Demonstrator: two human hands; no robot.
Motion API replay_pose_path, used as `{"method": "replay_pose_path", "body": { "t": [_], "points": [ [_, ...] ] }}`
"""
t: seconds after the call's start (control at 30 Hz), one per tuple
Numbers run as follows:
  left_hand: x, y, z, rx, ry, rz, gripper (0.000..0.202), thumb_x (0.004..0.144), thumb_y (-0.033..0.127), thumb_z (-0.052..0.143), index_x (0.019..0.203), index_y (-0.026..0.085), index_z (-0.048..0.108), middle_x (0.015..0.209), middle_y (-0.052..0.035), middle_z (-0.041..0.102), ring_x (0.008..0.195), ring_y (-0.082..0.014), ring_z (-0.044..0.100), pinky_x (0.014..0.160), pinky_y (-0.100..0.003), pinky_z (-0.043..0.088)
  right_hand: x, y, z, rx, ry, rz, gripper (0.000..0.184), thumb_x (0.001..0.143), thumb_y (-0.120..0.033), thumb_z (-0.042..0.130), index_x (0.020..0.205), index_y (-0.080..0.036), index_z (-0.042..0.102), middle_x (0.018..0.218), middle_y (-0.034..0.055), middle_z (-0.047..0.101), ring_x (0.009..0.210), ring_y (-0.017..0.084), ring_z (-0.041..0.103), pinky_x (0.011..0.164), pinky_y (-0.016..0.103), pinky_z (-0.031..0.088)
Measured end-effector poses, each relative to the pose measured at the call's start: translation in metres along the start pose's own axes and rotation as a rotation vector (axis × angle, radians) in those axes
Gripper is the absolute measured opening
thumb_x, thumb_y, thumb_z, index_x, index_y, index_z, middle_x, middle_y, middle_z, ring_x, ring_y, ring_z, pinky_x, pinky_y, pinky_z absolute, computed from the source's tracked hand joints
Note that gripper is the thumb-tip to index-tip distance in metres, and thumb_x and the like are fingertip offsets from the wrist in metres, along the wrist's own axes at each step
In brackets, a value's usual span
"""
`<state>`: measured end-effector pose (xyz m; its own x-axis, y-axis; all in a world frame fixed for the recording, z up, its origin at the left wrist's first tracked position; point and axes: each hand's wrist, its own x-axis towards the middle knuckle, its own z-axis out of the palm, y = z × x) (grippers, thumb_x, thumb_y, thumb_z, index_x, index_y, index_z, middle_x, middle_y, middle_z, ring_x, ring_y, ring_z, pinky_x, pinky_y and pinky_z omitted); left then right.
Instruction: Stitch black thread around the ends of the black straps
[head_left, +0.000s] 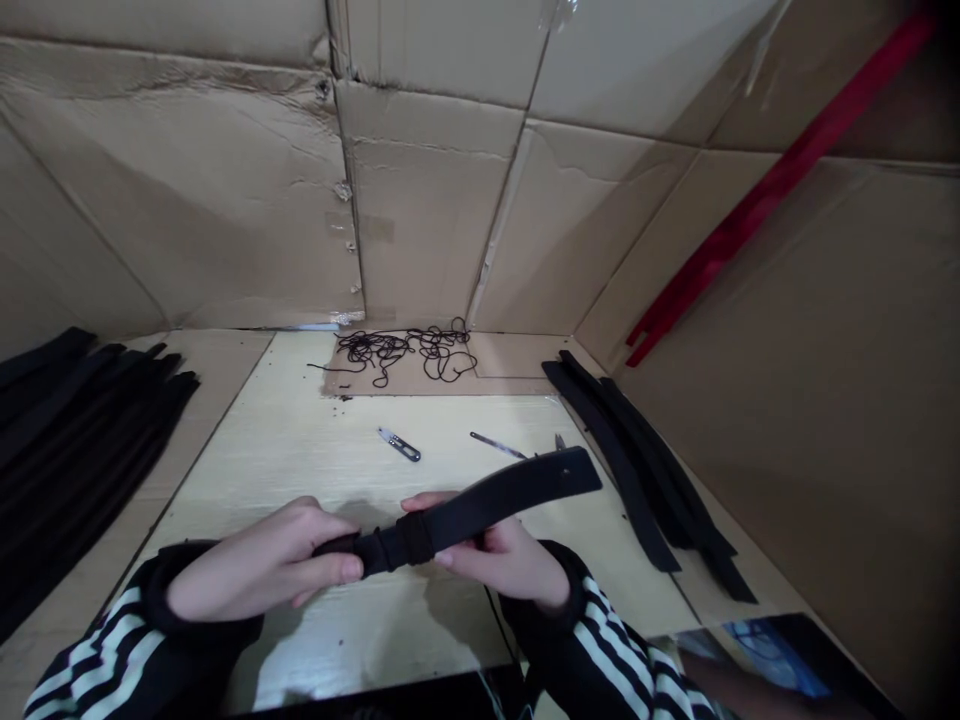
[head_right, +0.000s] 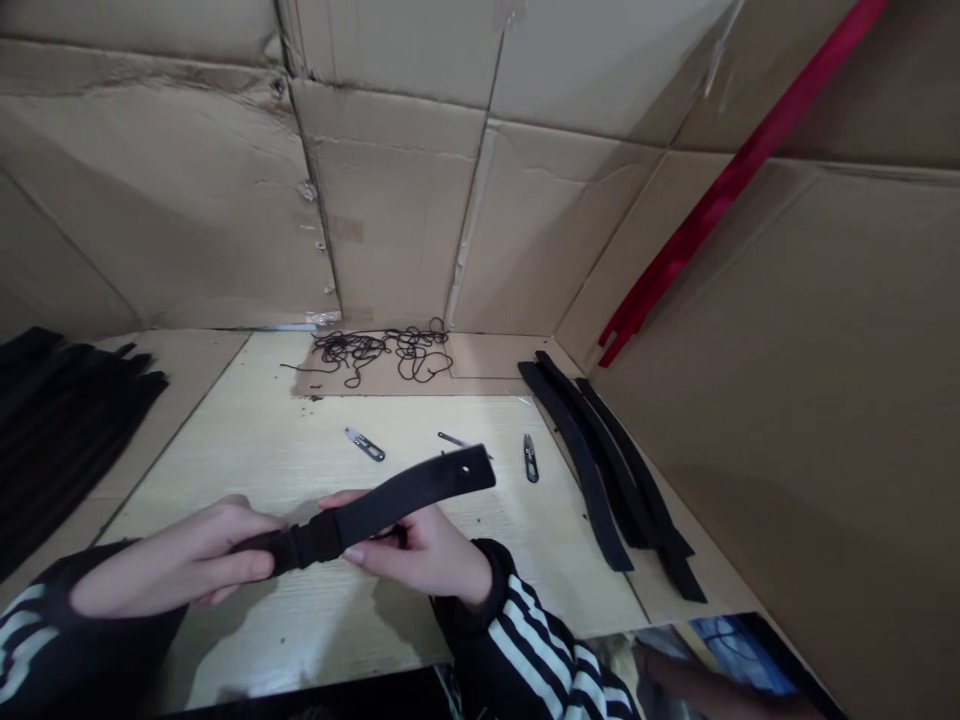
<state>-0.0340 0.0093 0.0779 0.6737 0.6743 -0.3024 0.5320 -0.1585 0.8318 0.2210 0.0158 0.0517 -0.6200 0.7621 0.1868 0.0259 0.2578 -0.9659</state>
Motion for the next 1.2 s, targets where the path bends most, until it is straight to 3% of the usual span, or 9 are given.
{"method": "replay_pose_path", "body": {
  "t": [0.2, 0.3, 0.5, 0.63, 0.77, 0.83, 0.93, 1.03, 1.2],
  "points": [
    [0.005, 0.006, 0.006, -0.051, 0.039, -0.009, 0.036, 0.092, 0.045, 0.047, 0.073, 0.017, 0.058, 0.048, 0.0054, 0.044, 0.043, -0.0104, 0.044, 0.045, -0.020, 0.033, 0.004, 0.000, 0.010, 0.060, -0.035, -0.015, 0.041, 0.083, -0.029, 0.066, 0.122, -0.019, 0.066, 0.112, 0.0098, 0.069, 0.095, 0.020, 0.065, 0.083, 0.035, 0.055],
    [0.007, 0.008, 0.008, -0.090, 0.044, 0.034, 0.036, 0.093, 0.046, 0.047, 0.074, 0.017, 0.058, 0.048, 0.0061, 0.043, 0.043, -0.0096, 0.042, 0.044, -0.019, 0.032, 0.007, 0.002, 0.014, 0.095, -0.055, -0.049, 0.040, 0.083, -0.028, 0.066, 0.122, -0.021, 0.066, 0.111, 0.0091, 0.070, 0.099, 0.020, 0.065, 0.088, 0.035, 0.054],
    [0.019, 0.009, 0.010, -0.211, 0.078, 0.061, 0.041, 0.093, 0.051, 0.044, 0.084, 0.015, 0.061, 0.048, 0.0076, 0.040, 0.040, -0.0085, 0.038, 0.042, -0.020, 0.030, 0.012, -0.005, 0.005, -0.103, 0.000, -0.009, 0.038, 0.086, -0.039, 0.063, 0.119, -0.019, 0.067, 0.085, 0.0046, 0.066, 0.072, 0.016, 0.058, 0.067, 0.029, 0.050],
    [0.027, 0.007, 0.009, -0.156, 0.297, 0.046, 0.041, 0.094, 0.049, 0.045, 0.072, 0.017, 0.056, 0.049, 0.0060, 0.043, 0.044, -0.0090, 0.040, 0.044, -0.020, 0.031, 0.019, -0.017, -0.004, -0.280, -0.042, 0.130, 0.040, 0.084, -0.034, 0.065, 0.120, -0.017, 0.062, 0.074, -0.0001, 0.058, 0.060, 0.011, 0.047, 0.055, 0.024, 0.041],
    [0.035, 0.004, 0.009, -0.094, 0.427, -0.010, 0.039, 0.092, 0.052, 0.047, 0.076, 0.018, 0.059, 0.049, 0.0060, 0.043, 0.046, -0.0109, 0.044, 0.045, -0.021, 0.035, 0.033, -0.017, 0.002, 0.001, 0.117, 0.146, 0.054, 0.084, -0.034, 0.066, 0.133, -0.020, 0.048, 0.084, 0.0005, 0.058, 0.073, 0.012, 0.052, 0.067, 0.026, 0.046],
    [0.039, 0.003, 0.011, -0.173, 0.464, -0.003, 0.041, 0.091, 0.054, 0.049, 0.073, 0.018, 0.056, 0.048, 0.0060, 0.044, 0.044, -0.0108, 0.043, 0.044, -0.022, 0.034, 0.043, -0.015, 0.006, 0.104, 0.261, 0.130, 0.050, 0.084, -0.036, 0.065, 0.129, -0.020, 0.053, 0.086, 0.0012, 0.059, 0.077, 0.013, 0.054, 0.072, 0.027, 0.048],
    [0.045, 0.006, 0.015, -0.340, 0.496, 0.033, 0.048, 0.090, 0.061, 0.045, 0.068, 0.018, 0.051, 0.047, 0.0046, 0.047, 0.043, -0.0110, 0.045, 0.045, -0.023, 0.037, 0.057, -0.019, 0.008, 0.124, 0.390, 0.082, 0.032, 0.085, -0.040, 0.062, 0.106, -0.017, 0.068, 0.078, 0.0019, 0.061, 0.072, 0.013, 0.054, 0.067, 0.026, 0.048],
    [0.052, 0.015, 0.018, -0.482, 0.500, 0.080, 0.055, 0.090, 0.068, 0.033, 0.080, 0.018, 0.053, 0.056, 0.0003, 0.059, 0.045, -0.0127, 0.052, 0.047, -0.024, 0.041, 0.067, -0.029, 0.005, 0.184, 0.375, 0.005, 0.030, 0.084, -0.042, 0.063, 0.095, -0.015, 0.070, 0.069, 0.0003, 0.060, 0.060, 0.011, 0.054, 0.056, 0.024, 0.047],
    [0.064, 0.031, 0.015, -0.765, 0.508, 0.245, 0.056, 0.088, 0.063, 0.047, 0.108, 0.013, 0.060, 0.078, -0.0076, 0.071, 0.055, -0.0151, 0.061, 0.052, -0.026, 0.046, 0.072, -0.047, -0.001, 0.272, 0.350, -0.001, 0.027, 0.086, -0.041, 0.062, 0.086, -0.015, 0.065, 0.056, -0.0045, 0.051, 0.040, 0.007, 0.045, 0.034, 0.019, 0.035]
  ]
}}
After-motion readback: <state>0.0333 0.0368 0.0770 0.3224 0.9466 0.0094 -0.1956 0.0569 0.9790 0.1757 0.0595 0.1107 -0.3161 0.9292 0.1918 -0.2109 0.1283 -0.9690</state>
